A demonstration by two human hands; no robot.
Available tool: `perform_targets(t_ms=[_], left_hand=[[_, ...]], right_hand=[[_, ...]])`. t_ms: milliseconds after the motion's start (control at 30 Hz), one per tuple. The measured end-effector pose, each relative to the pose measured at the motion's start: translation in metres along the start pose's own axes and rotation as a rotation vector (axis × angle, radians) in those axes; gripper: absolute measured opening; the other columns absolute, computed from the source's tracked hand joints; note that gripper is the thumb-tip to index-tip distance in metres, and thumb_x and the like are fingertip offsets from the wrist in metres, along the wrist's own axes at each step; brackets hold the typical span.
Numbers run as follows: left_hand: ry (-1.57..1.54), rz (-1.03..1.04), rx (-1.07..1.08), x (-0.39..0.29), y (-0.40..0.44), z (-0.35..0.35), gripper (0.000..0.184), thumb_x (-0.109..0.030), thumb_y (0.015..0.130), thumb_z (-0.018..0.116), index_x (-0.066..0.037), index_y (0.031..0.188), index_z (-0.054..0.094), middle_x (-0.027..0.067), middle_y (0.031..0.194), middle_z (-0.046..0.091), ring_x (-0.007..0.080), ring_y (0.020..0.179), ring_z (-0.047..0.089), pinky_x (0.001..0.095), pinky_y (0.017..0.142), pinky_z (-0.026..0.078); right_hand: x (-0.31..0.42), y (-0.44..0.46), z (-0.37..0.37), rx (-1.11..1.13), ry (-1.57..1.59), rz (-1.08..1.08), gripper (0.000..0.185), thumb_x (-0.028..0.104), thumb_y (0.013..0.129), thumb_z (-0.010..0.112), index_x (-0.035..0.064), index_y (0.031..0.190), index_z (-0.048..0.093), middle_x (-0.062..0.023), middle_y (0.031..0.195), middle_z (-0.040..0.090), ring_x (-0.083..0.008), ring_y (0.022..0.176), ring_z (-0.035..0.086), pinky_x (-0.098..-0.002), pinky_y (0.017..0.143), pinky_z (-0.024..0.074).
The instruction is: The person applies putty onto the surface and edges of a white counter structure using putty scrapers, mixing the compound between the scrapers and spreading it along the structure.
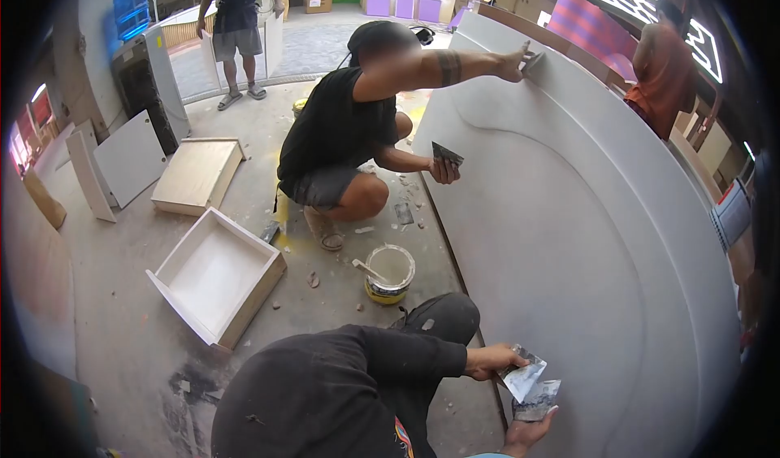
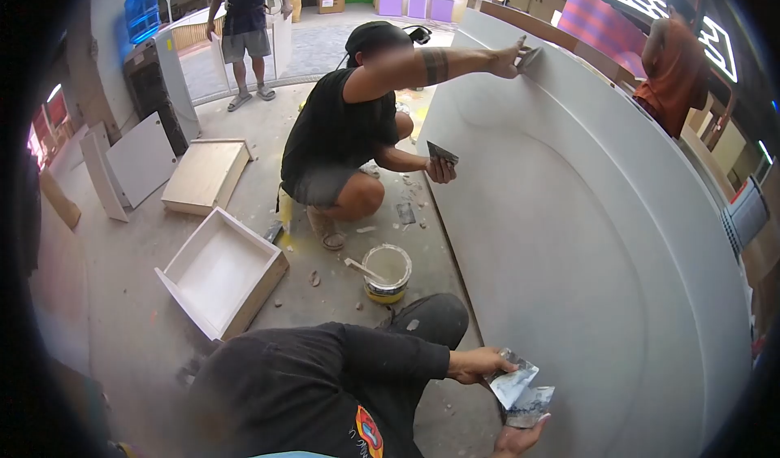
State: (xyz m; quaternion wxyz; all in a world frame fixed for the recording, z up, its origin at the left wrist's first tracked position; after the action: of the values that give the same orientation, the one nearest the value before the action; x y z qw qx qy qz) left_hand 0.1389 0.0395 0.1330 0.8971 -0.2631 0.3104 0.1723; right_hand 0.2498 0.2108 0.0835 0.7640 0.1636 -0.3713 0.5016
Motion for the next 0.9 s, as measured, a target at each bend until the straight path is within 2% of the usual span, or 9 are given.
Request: perform_targets(t_ms=[33,133,267,333,400,500,767,833,900], left_hand=[[-0.002,-0.008,0.023,0.001,0.001,0.0,0.028,-0.021,0.096,0.06,-0.008,0.12,0.058,-0.0004,0.104,0.065,0.0139,0.094,0.064,0.0369,0.079,0.056],[-0.046,0.011,0.081,0.0,0.006,0.002,0.028,-0.02,0.096,0.059,-0.009,0.121,0.057,0.0002,0.105,0.066,0.014,0.092,0.066,0.0371,0.078,0.057],[-0.028,0.003,0.044,0.0,0.005,0.0,0.026,-0.019,0.096,0.058,-0.009,0.12,0.059,0.0006,0.105,0.066,0.0138,0.09,0.067,0.0362,0.076,0.058],[-0.056,0.026,0.062,-0.002,0.004,0.003,0.024,-0.016,0.097,0.055,-0.003,0.117,0.059,0.0053,0.103,0.067,0.0167,0.088,0.068,0.0388,0.075,0.06],[-0.06,0.022,0.059,-0.001,0.003,0.002,0.024,-0.016,0.097,0.055,-0.003,0.116,0.06,0.0051,0.103,0.067,0.0167,0.088,0.068,0.0388,0.075,0.06],[-0.073,0.017,0.071,0.002,0.008,0.001,0.024,-0.016,0.097,0.056,-0.003,0.116,0.06,0.005,0.103,0.067,0.0168,0.088,0.068,0.0385,0.075,0.06],[-0.067,0.005,0.077,0.008,0.013,-0.003,0.025,-0.018,0.096,0.057,-0.004,0.117,0.06,0.0054,0.103,0.067,0.0165,0.089,0.068,0.0368,0.075,0.059],[-0.066,-0.016,0.059,0.008,0.012,-0.003,0.023,-0.019,0.095,0.06,-0.01,0.116,0.062,0.0001,0.103,0.067,0.0135,0.091,0.066,0.0378,0.079,0.055],[-0.059,-0.023,0.037,0.005,0.008,-0.002,0.023,-0.019,0.095,0.06,-0.01,0.116,0.061,0.0002,0.104,0.067,0.0137,0.091,0.065,0.0381,0.079,0.054]], right_hand=[[-0.001,0.001,0.0,0.004,0.0,0.001,0.059,0.049,0.102,0.038,0.0045,0.142,0.041,-0.0111,0.139,0.05,-0.0274,0.123,0.051,-0.0427,0.098,0.0427],[-0.001,-0.002,0.01,0.014,-0.02,0.006,0.06,0.049,0.102,0.037,0.0045,0.141,0.041,-0.0107,0.138,0.051,-0.027,0.122,0.051,-0.0424,0.098,0.0424],[-0.005,-0.002,0.006,-0.061,-0.022,-0.008,0.059,0.051,0.101,0.038,0.006,0.138,0.045,-0.0096,0.132,0.055,-0.0257,0.115,0.055,-0.0409,0.089,0.0462],[-0.006,-0.001,0.003,-0.061,-0.035,-0.006,0.058,0.052,0.1,0.039,0.0067,0.137,0.046,-0.0092,0.13,0.056,-0.0251,0.112,0.057,-0.0405,0.085,0.0473],[-0.007,-0.001,-0.003,-0.119,-0.027,-0.01,0.057,0.052,0.1,0.04,0.0077,0.135,0.047,-0.0085,0.126,0.058,-0.0244,0.107,0.058,-0.04,0.08,0.0481],[-0.005,-0.001,-0.005,-0.06,-0.074,0.013,0.057,0.052,0.1,0.04,0.0074,0.136,0.047,-0.0087,0.127,0.058,-0.0246,0.109,0.058,-0.04,0.083,0.0478],[-0.007,-0.005,-0.004,-0.102,-0.048,-0.015,0.058,0.049,0.1,0.041,0.0046,0.136,0.046,-0.009,0.129,0.057,-0.0248,0.113,0.057,-0.0394,0.089,0.0461],[-0.006,-0.005,-0.002,-0.112,-0.046,-0.012,0.057,0.049,0.101,0.041,0.0042,0.137,0.046,-0.0091,0.129,0.057,-0.0248,0.113,0.056,-0.0393,0.09,0.0459],[-0.006,-0.005,0.003,-0.066,-0.04,0.004,0.057,0.048,0.101,0.041,0.0041,0.137,0.046,-0.0093,0.13,0.057,-0.0248,0.114,0.056,-0.0393,0.091,0.0457]])
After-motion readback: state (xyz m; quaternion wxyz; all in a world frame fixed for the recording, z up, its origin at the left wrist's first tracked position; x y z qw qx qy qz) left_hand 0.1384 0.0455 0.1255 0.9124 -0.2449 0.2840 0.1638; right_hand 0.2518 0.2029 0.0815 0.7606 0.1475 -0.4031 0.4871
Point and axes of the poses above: each hand's wrist, its own y-axis towards the middle knuckle, its own z-axis out of the palm, x = y × z, the point moved 9 cm from there along y, towards the middle knuckle
